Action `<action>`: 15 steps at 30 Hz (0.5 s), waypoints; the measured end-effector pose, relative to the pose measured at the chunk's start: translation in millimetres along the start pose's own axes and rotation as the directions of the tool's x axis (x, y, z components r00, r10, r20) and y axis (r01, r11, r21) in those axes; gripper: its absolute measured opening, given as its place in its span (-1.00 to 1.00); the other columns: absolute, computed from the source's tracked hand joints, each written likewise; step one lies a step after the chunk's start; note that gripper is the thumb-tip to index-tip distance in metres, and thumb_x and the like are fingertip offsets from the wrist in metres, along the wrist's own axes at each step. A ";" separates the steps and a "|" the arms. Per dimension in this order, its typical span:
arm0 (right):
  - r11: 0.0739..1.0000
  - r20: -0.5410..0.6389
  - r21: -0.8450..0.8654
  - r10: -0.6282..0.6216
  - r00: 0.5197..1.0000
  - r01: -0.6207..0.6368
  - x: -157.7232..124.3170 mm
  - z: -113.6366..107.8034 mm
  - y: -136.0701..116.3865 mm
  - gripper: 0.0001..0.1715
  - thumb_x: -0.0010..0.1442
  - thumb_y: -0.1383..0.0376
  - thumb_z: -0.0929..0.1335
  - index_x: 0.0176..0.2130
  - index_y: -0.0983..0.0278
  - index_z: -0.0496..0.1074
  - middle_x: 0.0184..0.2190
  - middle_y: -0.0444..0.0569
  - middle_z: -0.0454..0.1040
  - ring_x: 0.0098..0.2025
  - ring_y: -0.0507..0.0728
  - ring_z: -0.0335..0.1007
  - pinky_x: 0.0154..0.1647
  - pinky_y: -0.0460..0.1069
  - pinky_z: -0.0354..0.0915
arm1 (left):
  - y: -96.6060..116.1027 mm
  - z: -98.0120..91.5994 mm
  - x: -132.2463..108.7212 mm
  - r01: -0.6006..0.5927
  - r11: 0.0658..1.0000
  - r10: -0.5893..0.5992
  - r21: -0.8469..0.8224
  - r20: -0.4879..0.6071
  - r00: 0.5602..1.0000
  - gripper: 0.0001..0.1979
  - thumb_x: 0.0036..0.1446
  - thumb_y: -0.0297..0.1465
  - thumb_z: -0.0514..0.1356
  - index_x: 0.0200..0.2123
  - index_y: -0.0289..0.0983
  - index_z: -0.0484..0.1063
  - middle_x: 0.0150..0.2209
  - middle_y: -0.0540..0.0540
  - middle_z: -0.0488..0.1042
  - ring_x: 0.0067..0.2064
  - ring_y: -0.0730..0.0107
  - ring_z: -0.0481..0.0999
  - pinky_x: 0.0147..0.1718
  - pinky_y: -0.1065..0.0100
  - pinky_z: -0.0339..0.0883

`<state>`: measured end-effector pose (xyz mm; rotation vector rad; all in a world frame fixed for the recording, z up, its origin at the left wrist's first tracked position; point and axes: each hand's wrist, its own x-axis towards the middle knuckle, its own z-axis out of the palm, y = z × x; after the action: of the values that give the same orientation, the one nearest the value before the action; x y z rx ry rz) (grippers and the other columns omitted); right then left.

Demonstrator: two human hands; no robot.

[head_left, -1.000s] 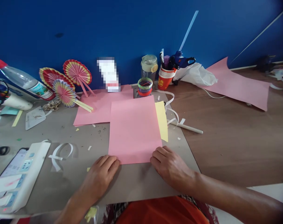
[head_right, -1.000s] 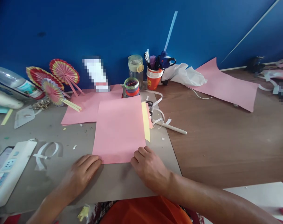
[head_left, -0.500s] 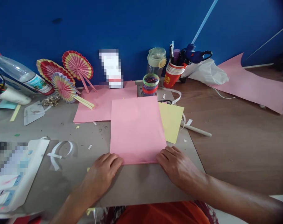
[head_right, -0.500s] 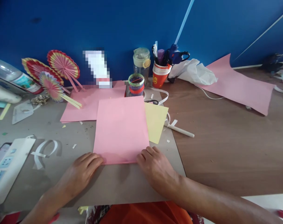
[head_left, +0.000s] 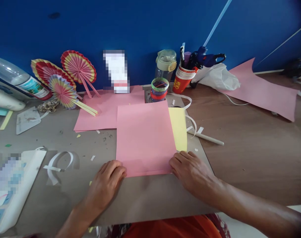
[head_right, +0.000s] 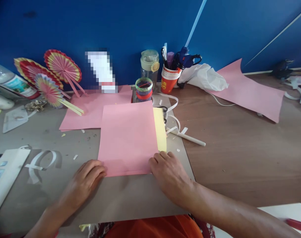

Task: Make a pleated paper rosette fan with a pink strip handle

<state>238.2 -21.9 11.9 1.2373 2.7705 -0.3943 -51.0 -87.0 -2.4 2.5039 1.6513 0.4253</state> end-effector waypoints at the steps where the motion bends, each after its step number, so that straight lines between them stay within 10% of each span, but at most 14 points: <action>1: 1.000 0.009 -0.003 0.006 1.000 -0.006 -0.1 -0.4 0.7 -0.85 0.19 0.44 0.27 -0.40 0.27 0.35 -0.38 -0.05 0.40 -0.35 0.13 0.24 -0.34 0.04 -0.02 | -0.7 0.5 -1.1 0.002 1.000 -0.002 -0.001 -0.014 1.000 -0.84 0.26 -0.48 0.02 -0.27 -0.24 0.39 -0.28 -0.06 0.40 -0.24 0.37 0.41 -0.24 0.35 0.31; 15: 0.997 0.134 0.060 0.033 0.990 -0.042 -5.6 -6.7 14.5 -0.84 0.14 0.50 0.24 -0.41 0.29 0.32 -0.41 -0.06 0.43 -0.40 0.10 0.29 -0.34 0.02 -0.02 | -12.9 0.3 -10.6 -0.031 0.999 0.032 0.036 -0.013 0.999 -0.87 0.25 -0.48 0.04 -0.26 -0.22 0.37 -0.27 -0.07 0.40 -0.22 0.34 0.42 -0.20 0.33 0.29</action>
<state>253.0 -14.8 16.4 1.2261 2.6380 -0.5434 -66.2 -91.5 -7.7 2.5611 1.6408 0.4208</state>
